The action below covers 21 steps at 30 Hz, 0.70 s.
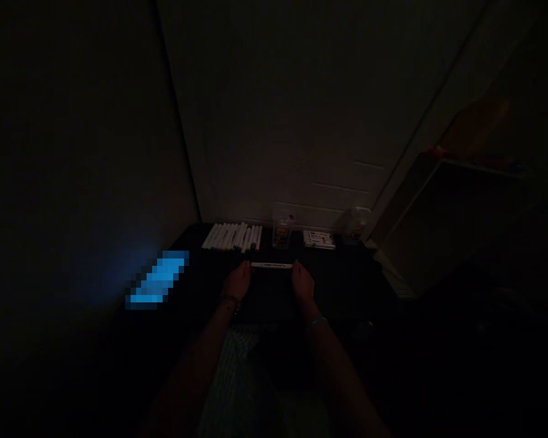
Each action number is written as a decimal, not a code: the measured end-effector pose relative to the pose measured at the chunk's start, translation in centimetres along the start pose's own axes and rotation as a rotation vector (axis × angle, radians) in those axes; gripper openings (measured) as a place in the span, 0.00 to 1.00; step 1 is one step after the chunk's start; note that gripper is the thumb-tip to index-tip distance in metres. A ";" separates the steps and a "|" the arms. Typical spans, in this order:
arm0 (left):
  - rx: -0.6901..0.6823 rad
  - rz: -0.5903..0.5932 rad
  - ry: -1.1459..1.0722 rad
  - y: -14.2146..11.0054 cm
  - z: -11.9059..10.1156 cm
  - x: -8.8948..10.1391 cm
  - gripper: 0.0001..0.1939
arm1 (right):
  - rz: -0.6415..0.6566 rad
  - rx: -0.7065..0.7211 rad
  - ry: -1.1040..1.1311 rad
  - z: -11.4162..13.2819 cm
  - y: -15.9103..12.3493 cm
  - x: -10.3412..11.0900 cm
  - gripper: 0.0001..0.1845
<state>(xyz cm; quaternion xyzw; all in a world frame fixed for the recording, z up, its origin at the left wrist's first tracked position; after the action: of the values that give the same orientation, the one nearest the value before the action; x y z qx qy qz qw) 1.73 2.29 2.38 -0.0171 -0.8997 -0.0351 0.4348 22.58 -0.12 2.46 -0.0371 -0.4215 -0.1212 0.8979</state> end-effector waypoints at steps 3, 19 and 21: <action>-0.012 -0.010 0.018 0.0 -0.1 0.0 0.20 | 0.000 -0.003 -0.007 0.1 0.0 0.1 0.30; -0.005 -0.028 0.030 0.1 0.2 -0.1 0.23 | -0.024 -0.011 -0.038 -0.3 0.1 -0.1 0.33; -0.034 -0.038 0.022 0.2 0.3 -0.1 0.22 | -0.021 -0.005 -0.028 -0.3 0.0 -0.2 0.32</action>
<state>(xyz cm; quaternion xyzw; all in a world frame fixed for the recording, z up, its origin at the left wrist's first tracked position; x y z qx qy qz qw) 1.59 2.46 2.16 -0.0071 -0.8942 -0.0587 0.4438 22.70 -0.09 2.13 -0.0367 -0.4339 -0.1311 0.8906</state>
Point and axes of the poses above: each hand's wrist, its own y-axis towards the middle knuckle, its own x-axis out of the back of the hand, z = x × y, the point moved 5 cm from there along y, towards the middle knuckle, and after that the axes turned 6 degrees about z, right-handed, at the moved point
